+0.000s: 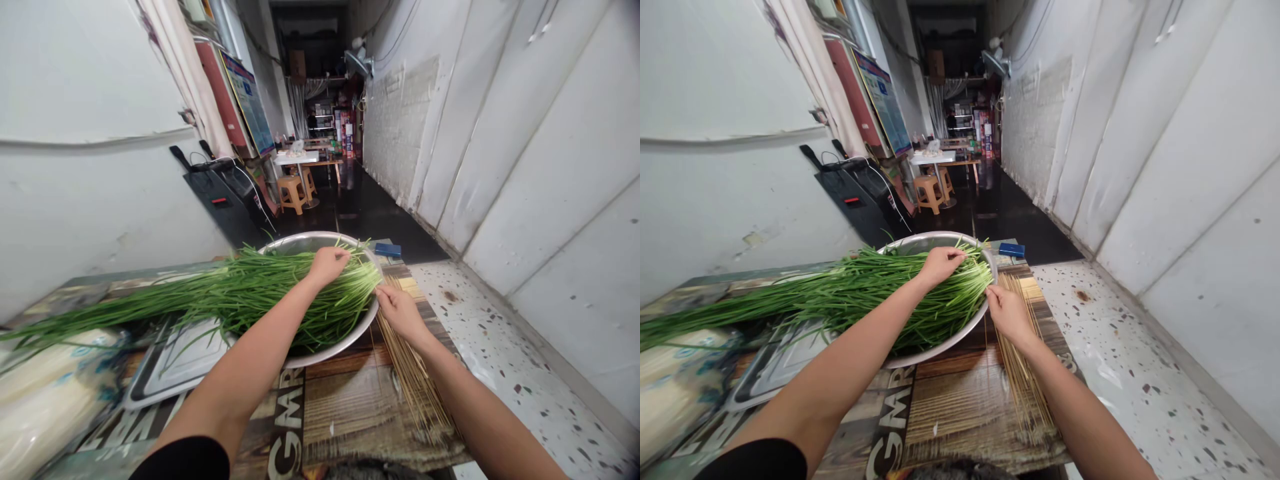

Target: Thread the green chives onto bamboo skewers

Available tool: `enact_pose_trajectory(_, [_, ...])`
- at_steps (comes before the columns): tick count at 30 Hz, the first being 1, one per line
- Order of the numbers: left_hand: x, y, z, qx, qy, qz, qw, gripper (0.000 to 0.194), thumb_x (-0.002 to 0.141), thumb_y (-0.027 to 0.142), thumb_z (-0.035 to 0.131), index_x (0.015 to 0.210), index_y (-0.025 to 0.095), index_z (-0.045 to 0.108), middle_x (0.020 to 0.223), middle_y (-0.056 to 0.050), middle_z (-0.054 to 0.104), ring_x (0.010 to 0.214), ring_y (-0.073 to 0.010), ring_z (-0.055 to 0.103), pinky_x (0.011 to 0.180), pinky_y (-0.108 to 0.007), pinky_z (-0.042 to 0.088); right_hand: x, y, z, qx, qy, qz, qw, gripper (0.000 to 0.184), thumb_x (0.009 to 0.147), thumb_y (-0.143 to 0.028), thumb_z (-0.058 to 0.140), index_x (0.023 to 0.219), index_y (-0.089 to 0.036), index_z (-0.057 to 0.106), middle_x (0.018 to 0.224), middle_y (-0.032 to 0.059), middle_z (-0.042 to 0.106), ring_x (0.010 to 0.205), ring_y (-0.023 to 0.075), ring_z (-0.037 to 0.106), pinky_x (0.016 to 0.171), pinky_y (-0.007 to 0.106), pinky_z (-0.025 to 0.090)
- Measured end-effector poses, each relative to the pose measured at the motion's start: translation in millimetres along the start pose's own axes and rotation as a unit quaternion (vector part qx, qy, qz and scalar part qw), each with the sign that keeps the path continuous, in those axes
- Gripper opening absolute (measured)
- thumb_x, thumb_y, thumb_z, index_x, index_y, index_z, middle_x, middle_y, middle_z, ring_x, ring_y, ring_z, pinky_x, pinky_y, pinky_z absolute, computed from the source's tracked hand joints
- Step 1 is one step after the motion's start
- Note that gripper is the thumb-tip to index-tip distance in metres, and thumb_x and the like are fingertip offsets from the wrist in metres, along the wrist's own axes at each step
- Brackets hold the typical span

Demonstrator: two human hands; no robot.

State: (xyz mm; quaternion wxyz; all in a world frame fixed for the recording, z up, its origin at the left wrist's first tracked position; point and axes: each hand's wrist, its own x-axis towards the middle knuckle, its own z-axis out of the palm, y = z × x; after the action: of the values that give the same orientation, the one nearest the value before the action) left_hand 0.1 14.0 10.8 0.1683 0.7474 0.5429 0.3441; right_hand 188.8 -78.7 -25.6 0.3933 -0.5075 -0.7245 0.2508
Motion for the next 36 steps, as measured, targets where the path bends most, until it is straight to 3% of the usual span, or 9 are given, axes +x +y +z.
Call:
enact_pose_trajectory(5, [-1.4, 0.7, 6.1, -0.047, -0.012, -0.018, 0.999, 0.026, 0.074, 0.022, 0.057, 0.093, 0.015, 0.072, 0.089, -0.005, 0.072, 0.085, -0.0187, 0.065, 0.085, -0.028, 0.047, -0.1, 0.4, 0.2, -0.009, -0.001, 0.001, 1.000, 0.031, 0.088, -0.030, 0.037, 0.072, -0.018, 0.060, 0.064, 0.0017, 0.059, 0.065, 0.0164, 0.056, 0.063, 0.023, 0.040])
enact_pose_trajectory(15, [-3.0, 1.7, 8.0, -0.088, -0.005, -0.028, 0.996, 0.023, 0.073, 0.030, 0.059, 0.083, 0.015, 0.074, 0.078, -0.004, 0.072, 0.078, -0.0181, 0.066, 0.077, -0.027, 0.048, 0.3, 0.9, 0.5, -0.010, -0.005, 0.006, 1.000, 0.030, 0.088, -0.031, 0.037, 0.075, -0.018, 0.061, 0.067, 0.0021, 0.061, 0.064, 0.0165, 0.056, 0.063, 0.023, 0.040])
enact_pose_trajectory(36, [-5.1, 5.4, 8.6, -0.151, 0.004, -0.079, 0.985, 0.017, 0.068, 0.027, 0.062, 0.072, 0.014, 0.073, 0.085, -0.006, 0.073, 0.080, -0.0184, 0.065, 0.079, -0.028, 0.047, 0.3, 4.4, 0.3, -0.005, -0.009, 0.002, 1.000, 0.031, 0.088, -0.030, 0.038, 0.078, -0.018, 0.064, 0.065, 0.0019, 0.062, 0.065, 0.0173, 0.058, 0.064, 0.024, 0.041])
